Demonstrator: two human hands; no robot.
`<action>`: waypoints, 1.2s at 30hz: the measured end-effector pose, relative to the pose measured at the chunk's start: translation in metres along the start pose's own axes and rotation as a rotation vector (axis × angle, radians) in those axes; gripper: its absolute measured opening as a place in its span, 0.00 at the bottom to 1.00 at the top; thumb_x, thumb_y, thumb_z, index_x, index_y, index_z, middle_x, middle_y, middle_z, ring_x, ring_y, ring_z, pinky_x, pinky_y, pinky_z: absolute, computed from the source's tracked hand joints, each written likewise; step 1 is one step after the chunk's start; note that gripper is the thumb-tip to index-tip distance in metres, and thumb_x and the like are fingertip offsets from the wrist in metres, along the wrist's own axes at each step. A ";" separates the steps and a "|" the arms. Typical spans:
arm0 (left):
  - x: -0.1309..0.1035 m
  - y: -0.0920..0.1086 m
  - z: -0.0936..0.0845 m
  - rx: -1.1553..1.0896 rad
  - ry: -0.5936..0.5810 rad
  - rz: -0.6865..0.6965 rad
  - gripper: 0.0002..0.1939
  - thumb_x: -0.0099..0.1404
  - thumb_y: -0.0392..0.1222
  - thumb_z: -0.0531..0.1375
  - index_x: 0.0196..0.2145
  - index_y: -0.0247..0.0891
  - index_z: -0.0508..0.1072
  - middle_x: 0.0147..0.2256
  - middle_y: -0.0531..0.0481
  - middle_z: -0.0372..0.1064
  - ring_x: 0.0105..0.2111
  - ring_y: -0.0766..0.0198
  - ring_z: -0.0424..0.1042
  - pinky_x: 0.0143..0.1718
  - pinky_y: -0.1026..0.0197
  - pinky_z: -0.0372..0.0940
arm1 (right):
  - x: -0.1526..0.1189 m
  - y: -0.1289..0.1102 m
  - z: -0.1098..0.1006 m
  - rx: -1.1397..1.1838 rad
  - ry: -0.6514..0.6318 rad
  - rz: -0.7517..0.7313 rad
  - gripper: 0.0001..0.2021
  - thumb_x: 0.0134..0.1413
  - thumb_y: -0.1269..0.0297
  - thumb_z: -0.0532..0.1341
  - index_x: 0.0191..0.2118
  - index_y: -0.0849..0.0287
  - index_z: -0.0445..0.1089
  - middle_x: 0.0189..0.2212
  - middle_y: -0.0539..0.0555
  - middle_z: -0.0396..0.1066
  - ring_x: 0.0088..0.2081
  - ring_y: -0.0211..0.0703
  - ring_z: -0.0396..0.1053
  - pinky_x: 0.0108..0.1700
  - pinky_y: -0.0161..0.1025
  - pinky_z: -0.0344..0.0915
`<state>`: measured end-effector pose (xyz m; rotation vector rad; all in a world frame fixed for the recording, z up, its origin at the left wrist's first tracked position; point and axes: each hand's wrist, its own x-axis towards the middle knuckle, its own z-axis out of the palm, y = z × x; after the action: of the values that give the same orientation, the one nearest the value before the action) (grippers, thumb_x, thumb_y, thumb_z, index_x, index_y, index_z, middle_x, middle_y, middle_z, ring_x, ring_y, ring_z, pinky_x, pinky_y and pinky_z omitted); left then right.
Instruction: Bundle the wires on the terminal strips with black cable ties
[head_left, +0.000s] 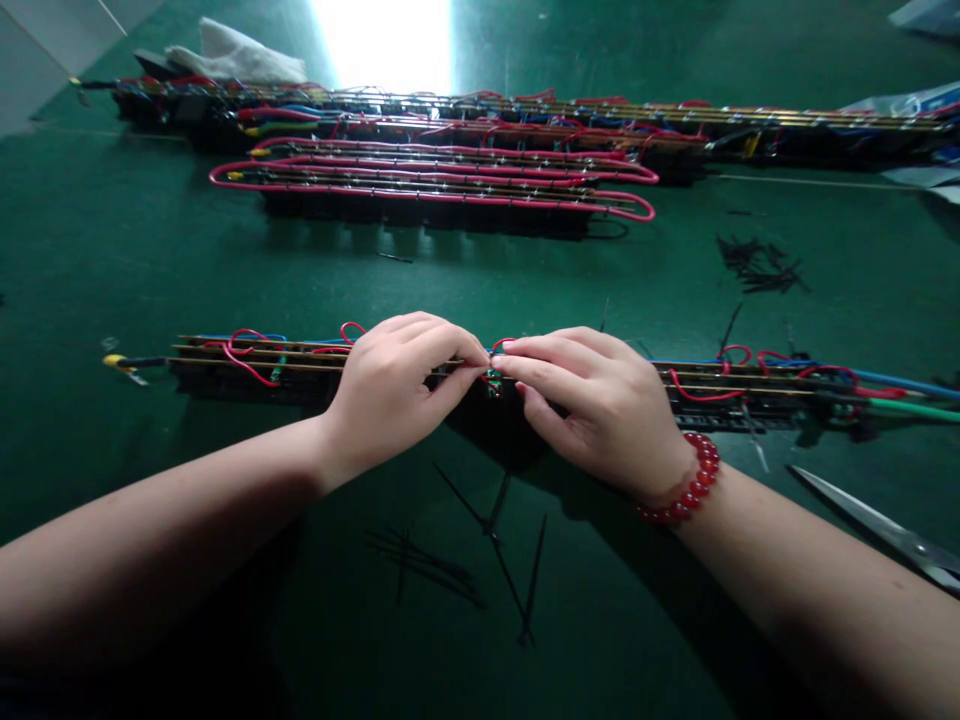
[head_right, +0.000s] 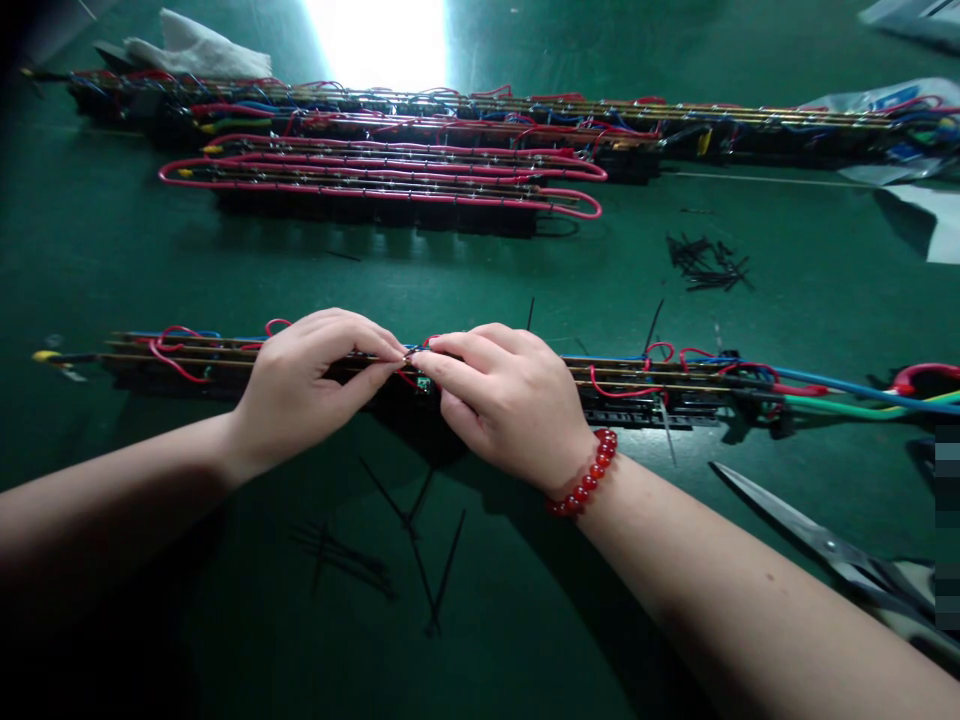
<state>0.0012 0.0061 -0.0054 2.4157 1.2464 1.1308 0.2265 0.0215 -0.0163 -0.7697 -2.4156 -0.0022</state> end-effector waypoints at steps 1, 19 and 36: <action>0.000 0.000 0.000 -0.001 -0.005 -0.005 0.04 0.68 0.36 0.62 0.34 0.39 0.76 0.35 0.51 0.80 0.38 0.63 0.78 0.45 0.59 0.70 | 0.000 0.000 0.000 0.000 -0.001 0.000 0.15 0.59 0.71 0.61 0.50 0.58 0.77 0.49 0.54 0.80 0.45 0.51 0.77 0.45 0.49 0.75; -0.001 -0.001 -0.001 0.065 -0.009 0.042 0.05 0.69 0.36 0.61 0.35 0.40 0.75 0.36 0.53 0.80 0.40 0.62 0.78 0.47 0.58 0.68 | 0.001 0.000 -0.001 0.004 -0.008 -0.003 0.14 0.59 0.70 0.60 0.49 0.58 0.77 0.48 0.55 0.80 0.44 0.50 0.77 0.45 0.48 0.74; 0.000 -0.001 -0.001 0.077 -0.066 0.031 0.07 0.72 0.38 0.56 0.37 0.40 0.75 0.39 0.52 0.81 0.42 0.61 0.79 0.51 0.54 0.66 | 0.001 0.000 -0.002 0.000 -0.033 0.011 0.13 0.59 0.69 0.60 0.49 0.56 0.76 0.48 0.55 0.80 0.45 0.49 0.77 0.45 0.47 0.73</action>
<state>-0.0001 0.0066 -0.0046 2.5149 1.2577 1.0204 0.2267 0.0213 -0.0140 -0.7894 -2.4422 0.0150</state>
